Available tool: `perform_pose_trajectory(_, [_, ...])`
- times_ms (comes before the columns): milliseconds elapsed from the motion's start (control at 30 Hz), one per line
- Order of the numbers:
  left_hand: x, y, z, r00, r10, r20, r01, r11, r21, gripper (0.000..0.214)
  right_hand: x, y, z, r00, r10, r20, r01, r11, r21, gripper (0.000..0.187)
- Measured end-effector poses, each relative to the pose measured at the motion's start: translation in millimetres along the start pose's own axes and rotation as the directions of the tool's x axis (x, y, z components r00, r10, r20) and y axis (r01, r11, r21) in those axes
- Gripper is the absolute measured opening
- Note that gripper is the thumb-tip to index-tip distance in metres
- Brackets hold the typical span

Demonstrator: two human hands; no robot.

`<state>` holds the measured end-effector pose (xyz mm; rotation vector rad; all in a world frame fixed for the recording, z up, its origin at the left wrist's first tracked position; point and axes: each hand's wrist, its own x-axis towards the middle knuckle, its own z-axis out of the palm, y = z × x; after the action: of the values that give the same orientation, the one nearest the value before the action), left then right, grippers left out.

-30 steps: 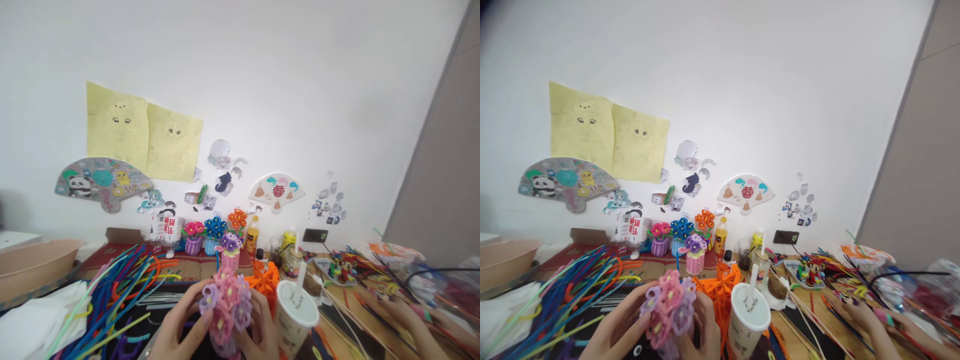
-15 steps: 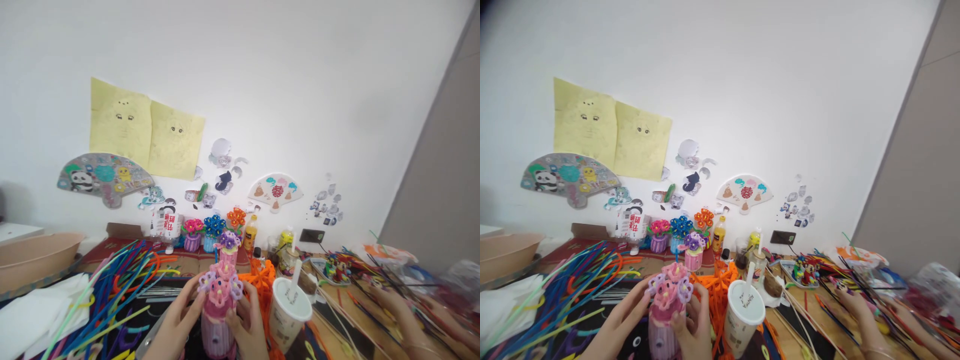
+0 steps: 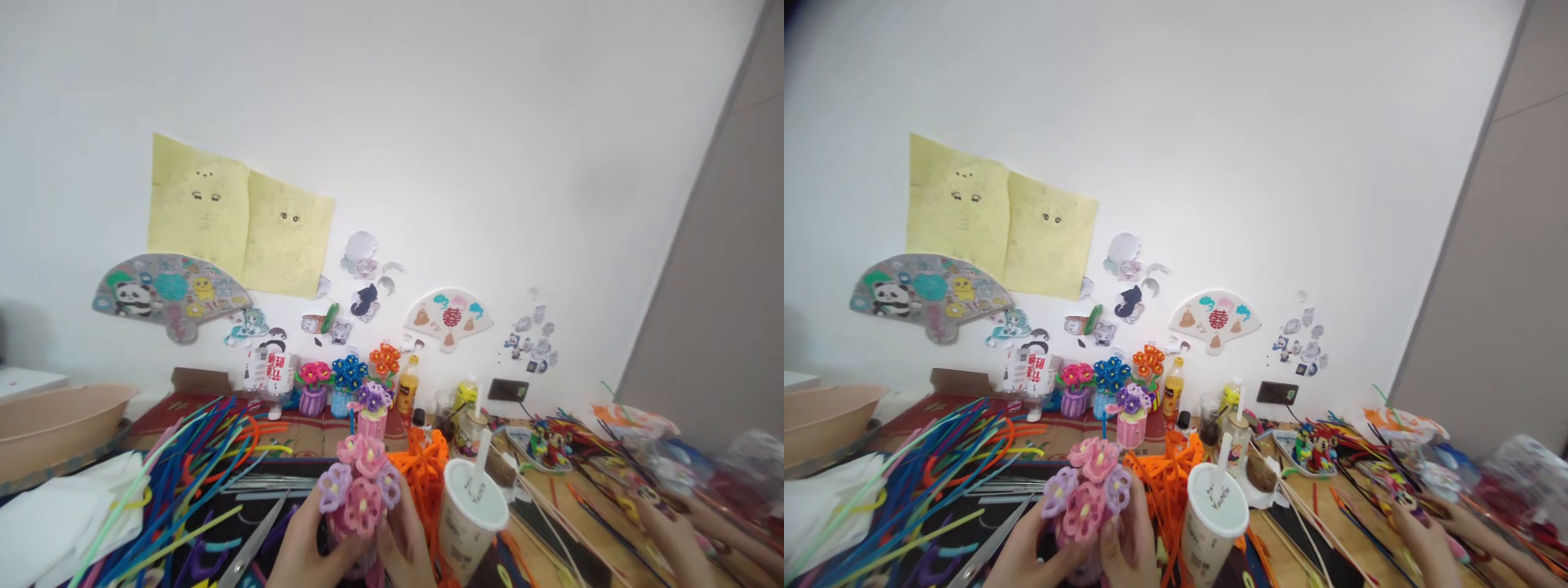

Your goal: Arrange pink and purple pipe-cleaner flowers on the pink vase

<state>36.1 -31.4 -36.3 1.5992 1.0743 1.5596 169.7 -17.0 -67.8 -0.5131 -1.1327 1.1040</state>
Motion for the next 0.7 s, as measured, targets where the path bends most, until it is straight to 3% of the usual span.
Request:
perform_pose_trajectory(100, [1,1,-0.7,0.999,0.028,-0.026,-0.029,0.999,-0.026,0.057,-2,4,0,1.0,0.001,0.017,-0.002,0.999,0.052,0.069])
perform_pose_trajectory(200, [1,-3,-2.5,0.999,0.032,0.015,-0.032,0.999,-0.002,0.06,-3,6,3,0.995,0.052,0.083,-0.067,0.98,0.189,0.088])
perform_pose_trajectory(267, [2,-7,-3.1,0.999,0.041,0.033,-0.04,0.999,-0.007,0.06,-4,6,6,0.992,0.091,0.083,-0.106,0.976,0.189,0.096])
perform_pose_trajectory(367, [2,-9,-2.3,0.997,0.068,0.019,-0.067,0.997,-0.048,0.062,-5,3,6,0.996,0.094,0.012,-0.094,0.99,0.105,0.086])
perform_pose_trajectory(500, [2,-3,2.2,0.995,0.097,-0.007,-0.097,0.991,-0.091,0.057,-3,-2,7,1.0,-0.002,-0.025,0.003,0.999,0.032,0.077])
perform_pose_trajectory(700, [-4,-5,18.4,0.956,0.174,-0.236,-0.198,0.977,-0.084,0.051,1,1,13,0.992,-0.113,-0.058,0.098,0.971,-0.22,0.054])
